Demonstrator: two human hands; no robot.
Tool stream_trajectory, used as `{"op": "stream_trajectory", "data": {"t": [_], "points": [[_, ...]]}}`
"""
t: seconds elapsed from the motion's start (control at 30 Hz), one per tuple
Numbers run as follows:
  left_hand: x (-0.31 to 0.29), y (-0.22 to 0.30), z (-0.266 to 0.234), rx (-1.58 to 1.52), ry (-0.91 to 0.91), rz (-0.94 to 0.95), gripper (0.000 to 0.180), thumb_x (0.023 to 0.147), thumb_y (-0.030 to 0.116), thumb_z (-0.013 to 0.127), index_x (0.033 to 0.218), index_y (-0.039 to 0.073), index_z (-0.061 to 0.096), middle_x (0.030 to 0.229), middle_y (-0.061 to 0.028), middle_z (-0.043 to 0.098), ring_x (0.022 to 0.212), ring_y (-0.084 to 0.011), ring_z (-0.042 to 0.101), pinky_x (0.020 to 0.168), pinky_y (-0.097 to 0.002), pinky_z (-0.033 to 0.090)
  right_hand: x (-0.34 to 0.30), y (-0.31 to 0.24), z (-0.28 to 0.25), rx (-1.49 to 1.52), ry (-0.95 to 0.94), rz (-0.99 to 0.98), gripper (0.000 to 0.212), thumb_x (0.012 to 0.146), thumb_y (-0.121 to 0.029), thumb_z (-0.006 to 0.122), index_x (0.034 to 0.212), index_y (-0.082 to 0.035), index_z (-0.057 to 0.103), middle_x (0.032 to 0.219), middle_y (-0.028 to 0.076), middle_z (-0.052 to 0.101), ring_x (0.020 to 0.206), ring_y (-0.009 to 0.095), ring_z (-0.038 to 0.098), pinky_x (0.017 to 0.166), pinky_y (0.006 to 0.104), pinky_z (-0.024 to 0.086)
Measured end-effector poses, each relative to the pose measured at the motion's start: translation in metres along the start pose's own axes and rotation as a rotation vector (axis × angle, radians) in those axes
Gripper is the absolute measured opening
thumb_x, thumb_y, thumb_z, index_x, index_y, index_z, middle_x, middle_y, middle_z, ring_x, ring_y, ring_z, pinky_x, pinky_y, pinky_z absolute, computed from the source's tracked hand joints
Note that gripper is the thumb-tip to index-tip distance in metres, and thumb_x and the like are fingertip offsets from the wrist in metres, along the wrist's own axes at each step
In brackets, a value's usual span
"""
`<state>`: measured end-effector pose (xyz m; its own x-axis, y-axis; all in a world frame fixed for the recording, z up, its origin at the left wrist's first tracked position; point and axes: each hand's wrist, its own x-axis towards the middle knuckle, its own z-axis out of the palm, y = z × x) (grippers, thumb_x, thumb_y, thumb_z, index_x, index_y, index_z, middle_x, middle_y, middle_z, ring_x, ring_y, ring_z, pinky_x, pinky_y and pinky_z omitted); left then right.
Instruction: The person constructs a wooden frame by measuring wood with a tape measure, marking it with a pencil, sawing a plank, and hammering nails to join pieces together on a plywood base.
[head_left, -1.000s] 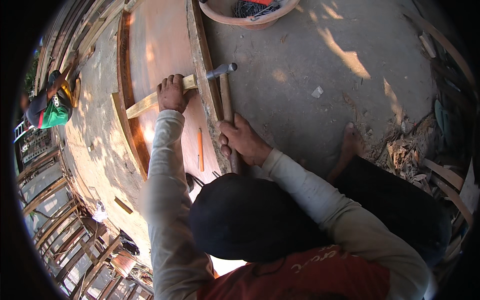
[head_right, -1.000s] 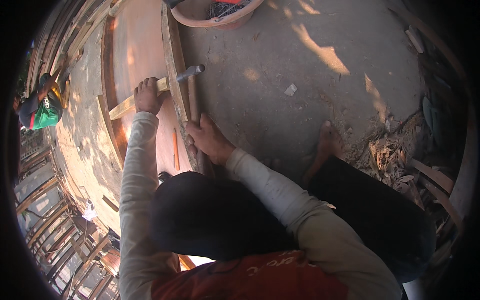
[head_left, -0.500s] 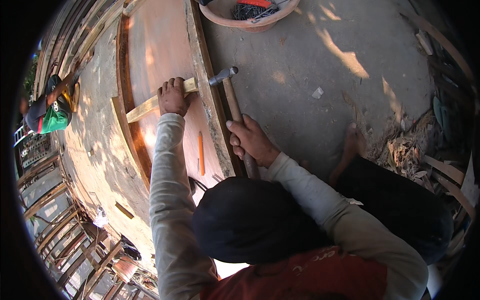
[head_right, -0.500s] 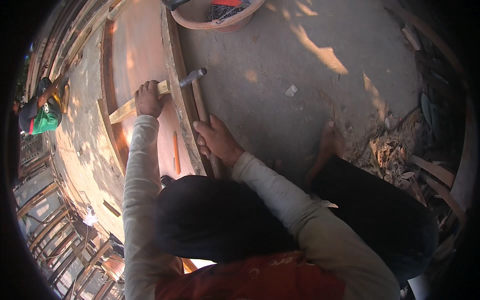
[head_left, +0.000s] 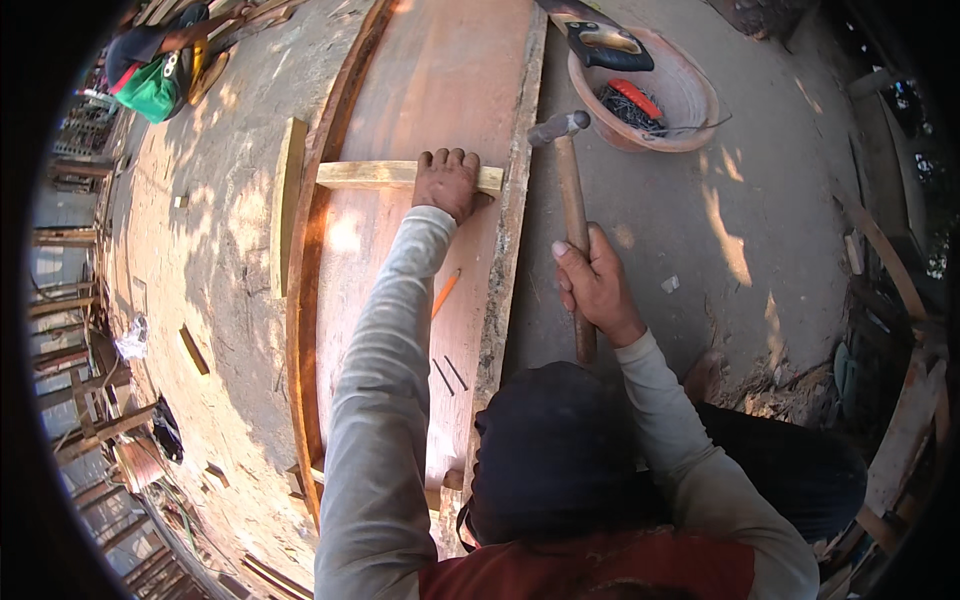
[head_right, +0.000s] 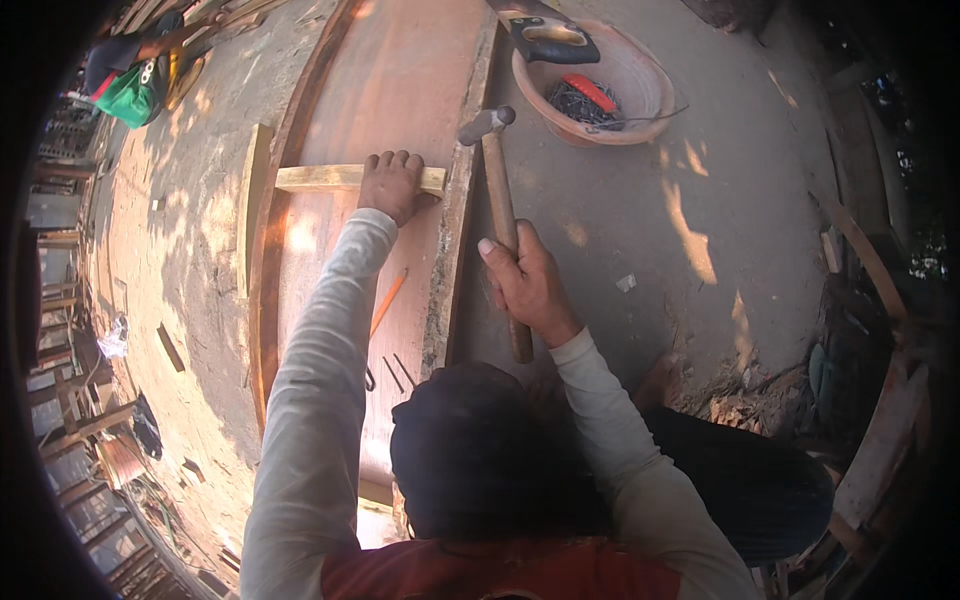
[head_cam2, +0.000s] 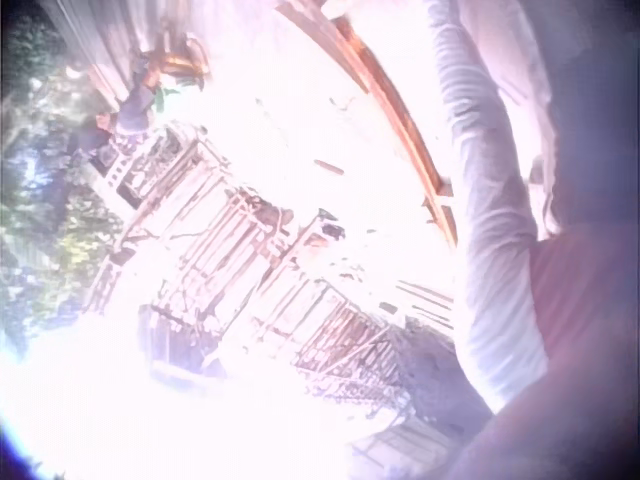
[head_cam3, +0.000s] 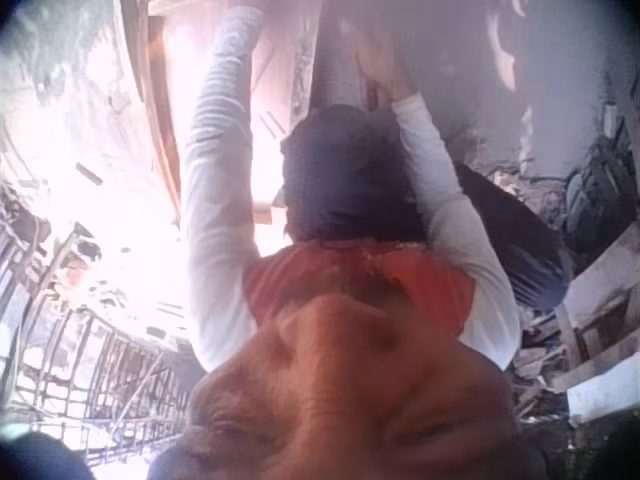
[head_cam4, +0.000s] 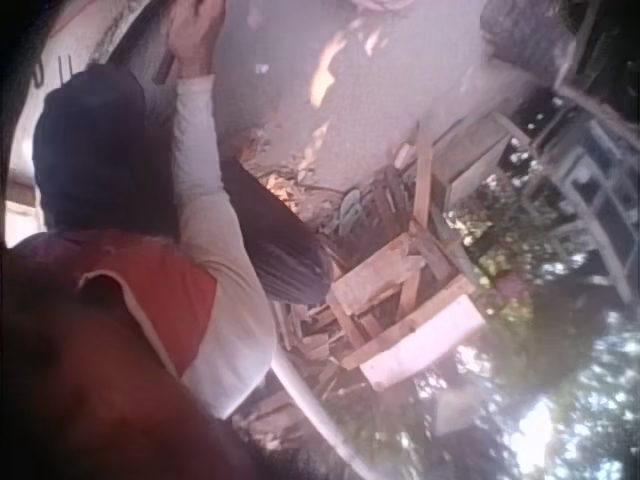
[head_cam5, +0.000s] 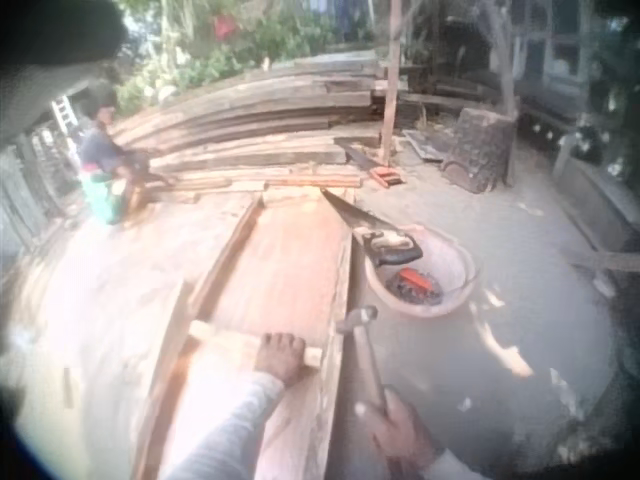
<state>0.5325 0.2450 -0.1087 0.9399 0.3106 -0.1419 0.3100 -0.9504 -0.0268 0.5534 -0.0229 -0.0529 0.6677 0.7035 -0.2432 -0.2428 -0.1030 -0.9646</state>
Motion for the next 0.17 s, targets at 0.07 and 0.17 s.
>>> {"op": "stream_trajectory", "data": {"t": [0.07, 0.17], "points": [[0.001, 0.000, -0.004, 0.006, 0.021, 0.018, 0.056, 0.078, 0.046, 0.078, 0.118, 0.010, 0.061, 0.122, -0.0108, 0.062, 0.122, -0.0299, 0.055, 0.109, -0.0498, 0.036, 0.010, -0.052, -0.005, -0.163, -0.083, -0.141, 0.023, 0.102, -0.024, 0.059, 0.099, -0.005, 0.047, 0.064, -0.001, 0.050, 0.048, 0.006, 0.048, 0.043, 0.0249, 0.039], [-0.006, 0.007, 0.000, -0.031, -0.026, -0.044, 0.055, 0.081, 0.039, 0.074, 0.124, 0.009, 0.061, 0.127, -0.0132, 0.061, 0.130, -0.0310, 0.051, 0.118, -0.0532, 0.027, 0.048, -0.107, 0.002, -0.296, -0.273, -0.237, 0.024, 0.101, -0.025, 0.062, 0.103, -0.003, 0.052, 0.064, -0.001, 0.051, 0.049, 0.004, 0.048, 0.044, 0.0247, 0.038]]}}
